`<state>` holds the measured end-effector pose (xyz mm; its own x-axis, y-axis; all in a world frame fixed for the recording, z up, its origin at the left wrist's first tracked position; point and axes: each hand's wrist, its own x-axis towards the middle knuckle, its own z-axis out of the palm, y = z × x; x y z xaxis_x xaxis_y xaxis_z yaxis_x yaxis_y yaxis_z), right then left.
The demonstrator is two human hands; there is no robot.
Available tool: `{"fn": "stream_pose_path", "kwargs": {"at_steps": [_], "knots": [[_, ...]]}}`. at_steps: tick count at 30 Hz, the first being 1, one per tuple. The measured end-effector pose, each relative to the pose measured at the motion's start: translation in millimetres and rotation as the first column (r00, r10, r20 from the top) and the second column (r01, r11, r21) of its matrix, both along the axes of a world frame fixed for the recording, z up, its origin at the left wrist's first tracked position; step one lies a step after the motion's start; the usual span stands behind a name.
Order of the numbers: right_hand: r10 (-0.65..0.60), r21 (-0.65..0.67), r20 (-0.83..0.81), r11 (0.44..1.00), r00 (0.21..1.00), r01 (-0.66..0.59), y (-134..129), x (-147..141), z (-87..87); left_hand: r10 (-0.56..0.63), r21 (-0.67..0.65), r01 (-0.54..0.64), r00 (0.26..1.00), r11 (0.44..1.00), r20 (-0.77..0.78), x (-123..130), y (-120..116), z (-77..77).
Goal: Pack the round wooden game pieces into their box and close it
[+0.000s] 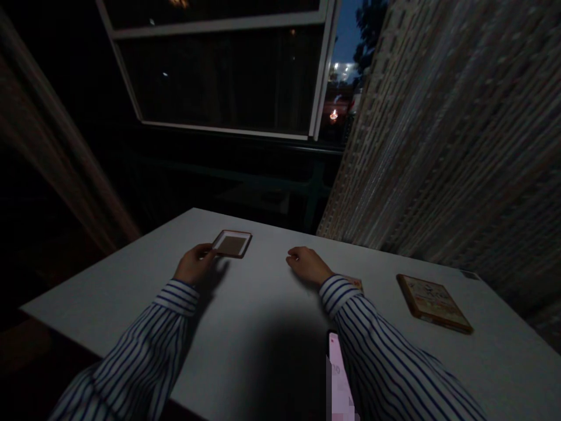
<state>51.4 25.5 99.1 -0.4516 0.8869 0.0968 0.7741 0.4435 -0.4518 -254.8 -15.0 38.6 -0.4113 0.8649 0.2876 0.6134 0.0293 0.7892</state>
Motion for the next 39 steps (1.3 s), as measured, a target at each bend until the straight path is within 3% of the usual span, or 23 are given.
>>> {"fn": "stream_pose_path", "kwargs": {"at_steps": [5, 10, 15, 24, 39], "knots": [[0.031, -0.047, -0.06, 0.998, 0.998, -0.034, 11, -33, -13.4, 0.147, 0.013, -0.147, 0.988, 0.989, -0.048, -14, 11, -7.8], [0.045, -0.072, -0.114, 0.996, 0.993, -0.053, 22, -64, -30.0, 0.203, 0.066, -0.202, 0.979, 0.977, -0.019, -18, 16, -24.2], [0.036, -0.105, -0.165, 0.993, 0.986, -0.054, 34, -90, -44.7, 0.173, 0.027, -0.171, 0.98, 0.985, -0.098, -17, 15, -34.6], [-0.008, -0.161, -0.196, 0.987, 0.981, -0.024, 50, -126, -61.1, 0.101, -0.065, -0.112, 0.982, 0.992, -0.158, -15, 14, -32.8], [-0.046, -0.231, -0.276, 0.973, 0.96, -0.019, 49, -151, -65.1, 0.047, -0.062, -0.057, 0.986, 0.996, -0.161, -14, 15, -32.9]]}}
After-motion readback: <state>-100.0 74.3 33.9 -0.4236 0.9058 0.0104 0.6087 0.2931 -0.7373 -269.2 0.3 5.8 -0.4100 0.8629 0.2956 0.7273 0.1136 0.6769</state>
